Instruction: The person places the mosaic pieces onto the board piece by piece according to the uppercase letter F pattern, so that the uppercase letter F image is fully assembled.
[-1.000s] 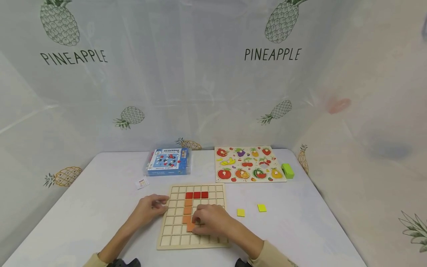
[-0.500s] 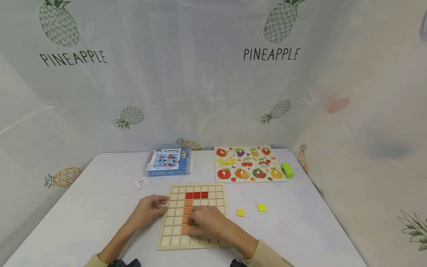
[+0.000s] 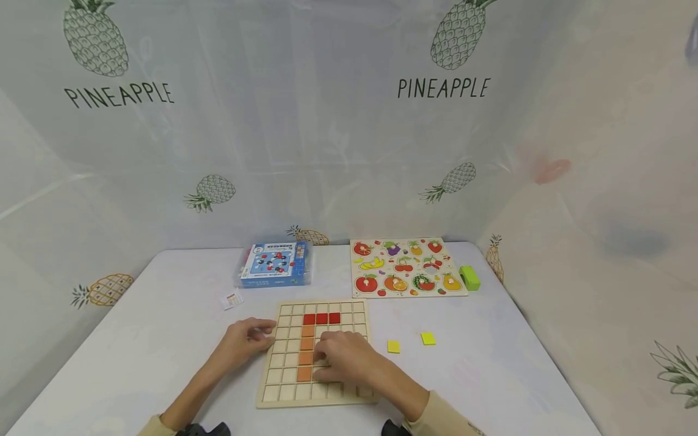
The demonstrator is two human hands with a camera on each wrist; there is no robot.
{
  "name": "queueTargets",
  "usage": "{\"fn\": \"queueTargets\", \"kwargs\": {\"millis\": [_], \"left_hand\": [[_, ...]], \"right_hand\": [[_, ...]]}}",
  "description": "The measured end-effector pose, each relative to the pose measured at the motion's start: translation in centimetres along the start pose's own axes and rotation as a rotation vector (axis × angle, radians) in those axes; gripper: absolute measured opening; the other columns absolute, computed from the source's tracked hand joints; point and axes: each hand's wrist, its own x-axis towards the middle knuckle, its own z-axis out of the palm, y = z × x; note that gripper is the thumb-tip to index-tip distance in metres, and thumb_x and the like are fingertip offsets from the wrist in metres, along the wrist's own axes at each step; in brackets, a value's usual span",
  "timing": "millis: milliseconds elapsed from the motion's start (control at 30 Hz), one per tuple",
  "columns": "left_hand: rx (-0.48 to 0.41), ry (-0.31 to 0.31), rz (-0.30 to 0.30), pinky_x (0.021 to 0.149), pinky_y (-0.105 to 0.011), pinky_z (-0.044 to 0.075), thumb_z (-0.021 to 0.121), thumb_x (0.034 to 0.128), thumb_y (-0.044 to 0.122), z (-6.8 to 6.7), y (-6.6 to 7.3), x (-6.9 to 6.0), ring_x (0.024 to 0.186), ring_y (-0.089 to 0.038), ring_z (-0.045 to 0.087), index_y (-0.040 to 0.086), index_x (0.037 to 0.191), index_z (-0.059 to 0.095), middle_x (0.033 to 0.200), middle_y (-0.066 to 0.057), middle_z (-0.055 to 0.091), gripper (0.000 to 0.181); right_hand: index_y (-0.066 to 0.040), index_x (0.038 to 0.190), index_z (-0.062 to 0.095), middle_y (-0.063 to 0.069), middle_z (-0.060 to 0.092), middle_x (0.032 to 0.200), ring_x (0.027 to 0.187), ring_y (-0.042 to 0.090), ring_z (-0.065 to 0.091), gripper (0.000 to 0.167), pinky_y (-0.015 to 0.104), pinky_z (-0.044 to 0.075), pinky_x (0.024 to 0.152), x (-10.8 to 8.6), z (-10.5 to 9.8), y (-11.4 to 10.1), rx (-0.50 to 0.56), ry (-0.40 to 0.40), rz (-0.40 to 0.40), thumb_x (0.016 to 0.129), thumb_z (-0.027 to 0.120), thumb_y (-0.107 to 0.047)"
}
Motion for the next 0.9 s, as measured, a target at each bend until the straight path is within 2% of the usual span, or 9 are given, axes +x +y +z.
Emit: {"fn": "queueTargets", "kwargs": {"millis": [233, 467, 767, 900], "left_hand": [[-0.002, 0.003, -0.001, 0.062, -0.018, 0.05, 0.078, 0.0788, 0.008, 0.1, -0.1, 0.1, 0.07, -0.003, 0.061, 0.006, 0.109, 0.074, 0.089, -0.001, 0.068, 0.031], [-0.003, 0.002, 0.007, 0.062, -0.018, 0.05, 0.079, 0.0787, 0.009, 0.0, -0.1, 0.1, 0.069, -0.003, 0.061, 0.006, 0.109, 0.074, 0.089, -0.001, 0.067, 0.031], [-0.003, 0.008, 0.018, 0.061, -0.018, 0.05, 0.078, 0.0783, 0.008, 0.0, -0.2, -0.1, 0.068, -0.002, 0.06, 0.005, 0.109, 0.073, 0.089, -0.001, 0.067, 0.031], [-0.003, 0.002, 0.026, 0.061, -0.018, 0.05, 0.079, 0.0785, 0.008, 0.0, -0.2, 0.0, 0.068, -0.002, 0.06, 0.005, 0.109, 0.073, 0.089, -0.001, 0.067, 0.031]], "right_hand": [[-0.024, 0.094, 0.074, -0.014, 0.065, 0.09, 0.069, -0.001, 0.047, 0.019, 0.019, 0.042, 0.065, -2.3, -1.9, 2.6, 0.041, 0.014, 0.102, 0.08, 0.079, -0.036], [-0.02, 0.097, 0.075, -0.01, 0.065, 0.088, 0.06, -0.002, 0.044, 0.021, 0.019, 0.038, 0.056, -4.8, -3.5, 5.4, 0.077, 0.051, 0.181, 0.08, 0.08, -0.031], [-0.021, 0.1, 0.075, -0.009, 0.065, 0.093, 0.061, -0.002, 0.044, 0.027, 0.018, 0.039, 0.055, -7.0, -4.3, 8.2, 0.025, 0.082, 0.258, 0.078, 0.081, -0.035], [-0.019, 0.099, 0.075, -0.009, 0.066, 0.093, 0.06, -0.002, 0.044, 0.027, 0.018, 0.039, 0.054, -7.4, -4.3, 9.0, 0.021, 0.098, 0.259, 0.077, 0.082, -0.032]]}}
